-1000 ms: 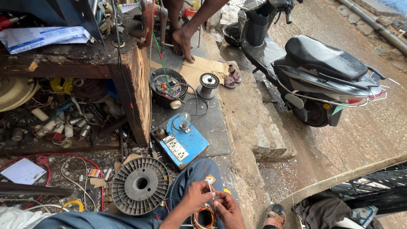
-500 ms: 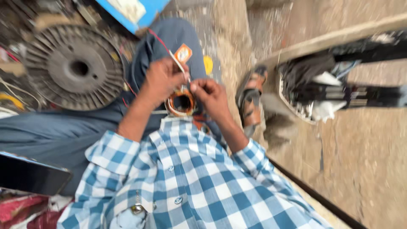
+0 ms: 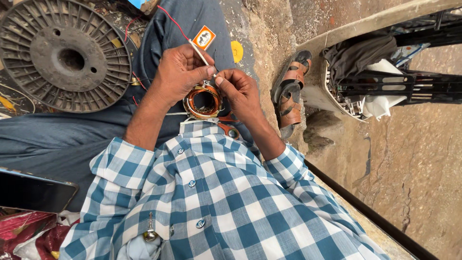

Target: The person sits on the ground and works on a motor stator, stripping wire insulation, twisting wires, and wrapping connections with white tape. The person uses scissors to cut tape and handles multiple wires throughout the process.

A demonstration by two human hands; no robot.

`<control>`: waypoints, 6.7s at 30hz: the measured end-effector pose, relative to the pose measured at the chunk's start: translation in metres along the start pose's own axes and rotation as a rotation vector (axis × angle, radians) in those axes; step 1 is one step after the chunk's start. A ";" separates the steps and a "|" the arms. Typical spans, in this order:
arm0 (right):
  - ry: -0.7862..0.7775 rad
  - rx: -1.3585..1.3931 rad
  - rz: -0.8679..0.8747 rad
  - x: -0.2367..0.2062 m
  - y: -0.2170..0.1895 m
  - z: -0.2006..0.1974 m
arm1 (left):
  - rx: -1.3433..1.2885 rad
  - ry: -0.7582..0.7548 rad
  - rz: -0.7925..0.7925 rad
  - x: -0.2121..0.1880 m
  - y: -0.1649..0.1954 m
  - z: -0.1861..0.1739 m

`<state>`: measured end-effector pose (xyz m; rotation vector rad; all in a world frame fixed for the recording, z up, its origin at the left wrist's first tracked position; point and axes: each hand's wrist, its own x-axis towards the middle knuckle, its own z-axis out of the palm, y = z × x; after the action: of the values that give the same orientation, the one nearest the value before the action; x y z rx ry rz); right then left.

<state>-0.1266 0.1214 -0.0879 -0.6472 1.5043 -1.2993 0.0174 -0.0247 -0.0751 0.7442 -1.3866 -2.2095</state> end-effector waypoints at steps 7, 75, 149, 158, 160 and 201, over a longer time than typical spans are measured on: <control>0.015 0.012 -0.003 -0.001 -0.011 0.005 | 0.136 -0.016 0.016 0.001 -0.001 -0.003; 0.032 -0.006 0.087 -0.006 -0.001 -0.005 | 0.134 -0.052 -0.009 0.005 -0.012 -0.007; -0.178 -0.031 0.348 0.018 -0.002 -0.035 | 1.119 0.107 0.423 -0.061 0.028 0.013; -0.179 0.163 0.441 0.013 -0.010 -0.053 | 1.321 0.000 0.305 -0.028 0.010 0.011; -0.160 0.386 0.511 0.005 -0.016 -0.061 | 1.259 0.052 0.188 -0.031 0.010 0.006; 0.252 0.514 -0.025 -0.007 -0.056 -0.083 | 1.092 -0.160 0.444 0.009 0.034 0.069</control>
<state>-0.2111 0.1453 -0.0395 -0.1740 1.2767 -1.7506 -0.0311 0.0026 -0.0218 0.4752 -2.5474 -1.0760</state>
